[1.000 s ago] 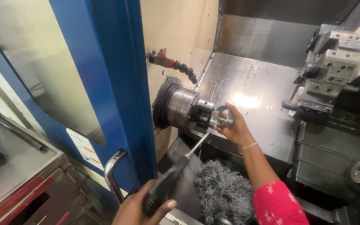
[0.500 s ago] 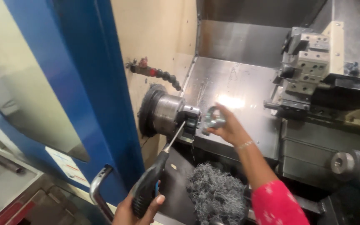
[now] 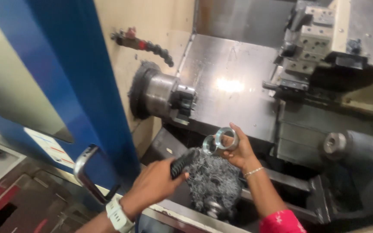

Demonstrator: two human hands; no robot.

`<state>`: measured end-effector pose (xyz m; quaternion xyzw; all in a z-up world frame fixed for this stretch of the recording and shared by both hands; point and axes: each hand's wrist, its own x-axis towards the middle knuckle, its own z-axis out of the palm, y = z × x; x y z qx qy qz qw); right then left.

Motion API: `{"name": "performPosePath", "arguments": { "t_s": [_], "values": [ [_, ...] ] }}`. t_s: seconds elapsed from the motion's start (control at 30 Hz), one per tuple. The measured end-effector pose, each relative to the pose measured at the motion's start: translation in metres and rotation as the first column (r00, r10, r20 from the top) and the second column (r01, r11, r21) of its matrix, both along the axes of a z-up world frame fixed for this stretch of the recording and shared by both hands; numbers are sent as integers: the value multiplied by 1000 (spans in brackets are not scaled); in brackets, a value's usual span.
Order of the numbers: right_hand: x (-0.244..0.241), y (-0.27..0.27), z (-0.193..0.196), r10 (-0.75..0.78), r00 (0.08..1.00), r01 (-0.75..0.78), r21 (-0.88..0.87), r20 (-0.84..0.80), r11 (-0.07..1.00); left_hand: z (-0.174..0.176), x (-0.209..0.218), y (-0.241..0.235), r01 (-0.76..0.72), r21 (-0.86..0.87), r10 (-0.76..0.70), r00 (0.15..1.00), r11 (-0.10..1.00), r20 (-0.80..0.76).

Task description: The worker is seen measuring a metal part using a digital gauge, then placing the part into a CNC lathe chuck, using an air nozzle to clean it, and finally placing the finished parts into a green plastic bin.

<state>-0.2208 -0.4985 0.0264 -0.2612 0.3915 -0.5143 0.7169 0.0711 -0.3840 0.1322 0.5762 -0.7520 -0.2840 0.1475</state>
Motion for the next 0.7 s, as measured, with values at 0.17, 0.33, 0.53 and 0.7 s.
{"name": "performPosePath", "arguments": {
  "t_s": [0.17, 0.33, 0.53, 0.7],
  "values": [
    [-18, 29, -23, 12, 971, -8, 19, -241, 1000, 3, -25, -29, 9, -98, -1, 996, 995, 86],
    [-19, 80, -32, -83, 939, 117, 82, -335, 990, -44, -43, -77, 96, -593, 0, 987, 800, 160],
    [-38, 126, -65, -72, 994, 78, 77, -81, 994, -47, -76, -121, 168, -636, 86, 933, 753, 348],
    [-54, 146, -87, -128, 992, 129, 76, -19, 989, -72, -98, -146, 61, -679, 164, 951, 732, 262]
  ]
}}
